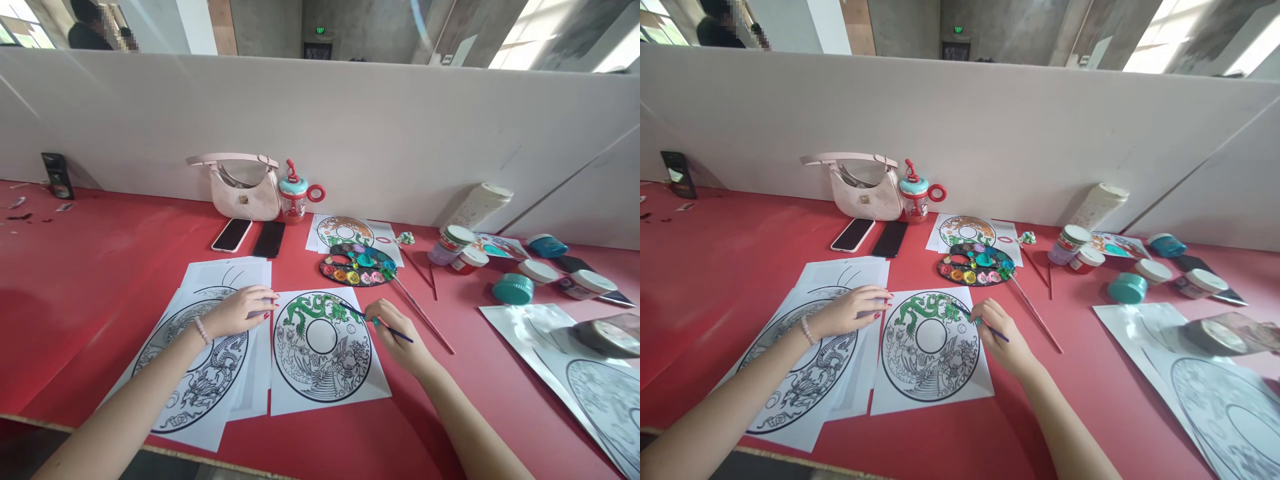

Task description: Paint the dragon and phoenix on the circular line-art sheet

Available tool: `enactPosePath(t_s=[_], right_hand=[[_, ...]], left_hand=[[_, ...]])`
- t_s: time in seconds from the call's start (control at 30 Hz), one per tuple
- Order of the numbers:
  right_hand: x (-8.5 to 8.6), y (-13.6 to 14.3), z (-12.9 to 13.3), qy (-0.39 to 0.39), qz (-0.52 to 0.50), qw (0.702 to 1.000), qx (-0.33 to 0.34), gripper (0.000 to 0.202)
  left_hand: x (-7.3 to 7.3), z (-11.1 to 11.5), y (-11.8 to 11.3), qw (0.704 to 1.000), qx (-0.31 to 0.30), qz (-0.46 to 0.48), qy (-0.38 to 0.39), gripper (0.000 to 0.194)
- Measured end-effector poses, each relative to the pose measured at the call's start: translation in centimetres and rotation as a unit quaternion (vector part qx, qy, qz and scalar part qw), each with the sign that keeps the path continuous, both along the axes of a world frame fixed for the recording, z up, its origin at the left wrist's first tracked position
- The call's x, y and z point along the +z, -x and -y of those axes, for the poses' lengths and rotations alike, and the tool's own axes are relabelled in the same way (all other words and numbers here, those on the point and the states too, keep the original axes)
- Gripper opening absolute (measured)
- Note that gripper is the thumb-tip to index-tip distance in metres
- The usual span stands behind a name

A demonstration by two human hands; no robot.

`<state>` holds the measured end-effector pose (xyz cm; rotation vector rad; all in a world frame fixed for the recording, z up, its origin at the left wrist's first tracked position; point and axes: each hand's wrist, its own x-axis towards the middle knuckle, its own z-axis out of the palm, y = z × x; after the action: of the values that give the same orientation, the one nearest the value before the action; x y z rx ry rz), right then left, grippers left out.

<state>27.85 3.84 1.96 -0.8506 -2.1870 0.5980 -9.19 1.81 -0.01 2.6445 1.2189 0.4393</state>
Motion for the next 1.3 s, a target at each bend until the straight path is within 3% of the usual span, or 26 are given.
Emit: enactPosePath(t_s=[0.33, 0.93, 1.3], right_hand=[[0.22, -0.15, -0.09, -0.008, -0.002, 1.0, -0.011, 0.023], [0.23, 0.32, 0.3, 0.026, 0.002, 0.999, 0.047, 0.02], [0.06, 0.17, 0.13, 0.033, -0.017, 0.999, 0.006, 0.024]], left_hand=[[0.39, 0.03, -0.19, 1.0, 0.0, 0.006, 0.008, 0.031], [0.31, 0.01, -0.21, 1.0, -0.001, 0.009, 0.001, 0.031], [0.21, 0.01, -0.15, 1.0, 0.0, 0.007, 0.004, 0.031]])
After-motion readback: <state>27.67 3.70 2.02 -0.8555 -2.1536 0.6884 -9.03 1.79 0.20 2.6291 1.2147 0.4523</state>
